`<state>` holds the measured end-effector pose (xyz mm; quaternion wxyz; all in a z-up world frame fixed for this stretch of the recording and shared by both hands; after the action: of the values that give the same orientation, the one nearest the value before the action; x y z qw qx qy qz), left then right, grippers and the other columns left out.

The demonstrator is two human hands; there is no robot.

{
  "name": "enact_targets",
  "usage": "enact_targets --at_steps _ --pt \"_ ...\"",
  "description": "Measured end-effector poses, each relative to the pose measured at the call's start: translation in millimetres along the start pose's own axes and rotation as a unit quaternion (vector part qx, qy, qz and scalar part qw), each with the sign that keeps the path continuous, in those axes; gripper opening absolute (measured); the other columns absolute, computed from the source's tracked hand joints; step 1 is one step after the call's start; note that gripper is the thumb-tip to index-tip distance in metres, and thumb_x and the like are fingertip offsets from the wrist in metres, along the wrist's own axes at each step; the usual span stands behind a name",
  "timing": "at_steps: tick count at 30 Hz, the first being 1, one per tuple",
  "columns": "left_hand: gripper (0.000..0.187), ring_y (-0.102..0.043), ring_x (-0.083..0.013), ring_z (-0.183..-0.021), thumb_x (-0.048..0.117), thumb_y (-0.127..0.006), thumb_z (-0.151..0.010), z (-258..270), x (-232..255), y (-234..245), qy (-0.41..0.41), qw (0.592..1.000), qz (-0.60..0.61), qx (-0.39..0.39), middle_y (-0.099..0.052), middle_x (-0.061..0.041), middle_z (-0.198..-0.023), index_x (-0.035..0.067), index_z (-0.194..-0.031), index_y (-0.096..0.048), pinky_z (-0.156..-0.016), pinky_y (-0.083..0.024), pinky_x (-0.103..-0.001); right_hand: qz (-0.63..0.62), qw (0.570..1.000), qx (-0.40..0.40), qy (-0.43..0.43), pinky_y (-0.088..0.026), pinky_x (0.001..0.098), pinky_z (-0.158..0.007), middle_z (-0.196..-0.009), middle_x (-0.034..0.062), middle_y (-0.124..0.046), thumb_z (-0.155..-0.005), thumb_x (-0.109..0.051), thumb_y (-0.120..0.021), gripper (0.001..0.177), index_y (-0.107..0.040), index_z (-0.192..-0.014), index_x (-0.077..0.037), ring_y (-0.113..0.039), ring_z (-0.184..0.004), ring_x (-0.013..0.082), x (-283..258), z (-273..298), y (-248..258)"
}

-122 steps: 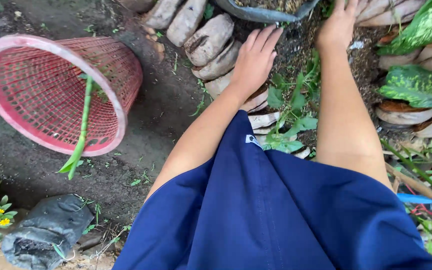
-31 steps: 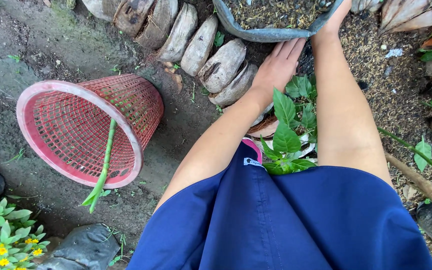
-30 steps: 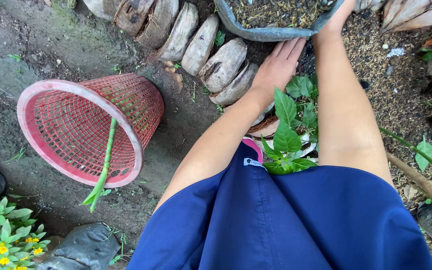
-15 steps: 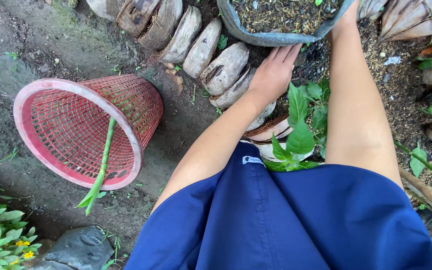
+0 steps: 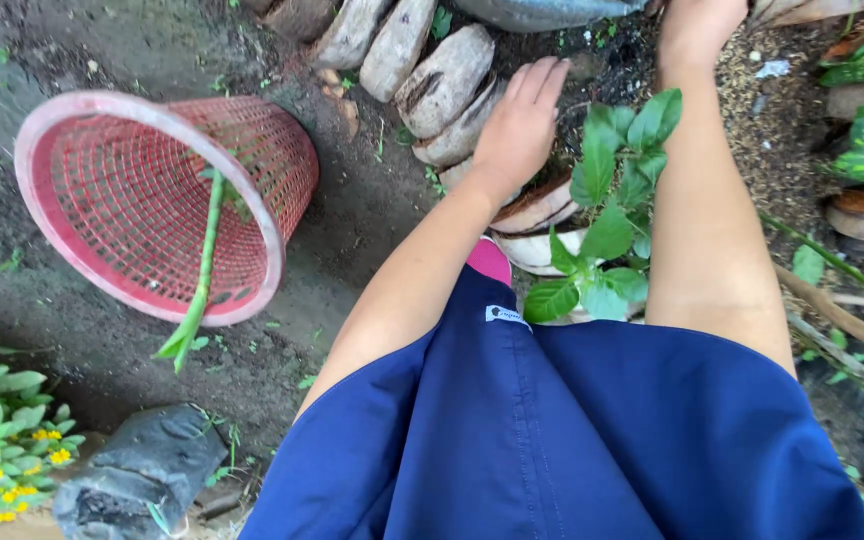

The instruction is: Picking weeds and cleaning up plant pots in a garden.

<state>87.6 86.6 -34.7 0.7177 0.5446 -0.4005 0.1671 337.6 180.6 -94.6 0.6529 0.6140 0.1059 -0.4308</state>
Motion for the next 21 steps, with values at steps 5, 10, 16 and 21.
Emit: enact_targets --at_steps 5,10,16,21 --pt "0.059 -0.045 -0.037 -0.139 0.005 -0.064 -0.09 54.7 9.2 46.5 0.064 0.997 0.025 0.038 -0.049 -0.016 -0.149 0.006 -0.146 -0.046 -0.118 -0.04 -0.043 0.025 0.997 -0.052 0.058 -0.063 0.0361 -0.07 -0.083 0.0087 -0.078 -0.087 0.002 -0.072 0.01 -0.077 -0.09 -0.005 -0.079 -0.074 0.0205 -56.9 88.2 -4.4" --pt "0.06 -0.047 -0.0391 -0.137 0.001 -0.065 -0.091 118.2 22.1 142.3 0.112 0.986 0.07 0.105 -0.049 -0.018 -0.146 0.004 -0.148 -0.044 -0.118 -0.042 -0.044 0.04 0.963 -0.127 0.235 -0.059 0.0447 -0.078 -0.091 0.0209 -0.076 -0.083 0.002 -0.071 0.016 -0.077 -0.098 0.0 -0.075 -0.082 0.0362 -178.8 191.3 -24.8" --pt "0.073 -0.049 -0.0435 -0.129 -0.007 -0.064 -0.083 188.6 4.2 247.3 0.149 0.958 0.127 0.21 -0.048 -0.024 -0.144 0.0 -0.151 -0.04 -0.111 -0.041 -0.048 -0.049 0.956 -0.204 0.206 -0.057 0.0449 -0.079 -0.096 0.0223 -0.074 -0.085 -0.002 -0.071 0.019 -0.074 -0.103 -0.002 -0.074 -0.091 0.0383 -313.9 302.3 -81.7" --pt "0.055 -0.059 -0.0401 -0.126 -0.01 -0.058 -0.091 252.8 -49.7 294.7 0.183 0.908 0.112 0.359 -0.056 -0.022 -0.137 -0.001 -0.144 -0.047 -0.106 -0.051 -0.043 -0.113 0.92 -0.241 0.286 -0.057 0.0422 -0.085 -0.103 0.0221 -0.072 -0.082 0.001 -0.07 0.022 -0.071 -0.104 0.0 -0.072 -0.095 0.038 -403.0 365.7 -135.2"
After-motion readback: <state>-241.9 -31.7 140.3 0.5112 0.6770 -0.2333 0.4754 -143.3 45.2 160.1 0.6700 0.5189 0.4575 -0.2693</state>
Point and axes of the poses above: each hand's wrist, its own z-axis away from the middle knuckle, its own y-axis out of the back of the hand, x = y × z, the point moved 5 cm from there along -z, towards the middle knuckle
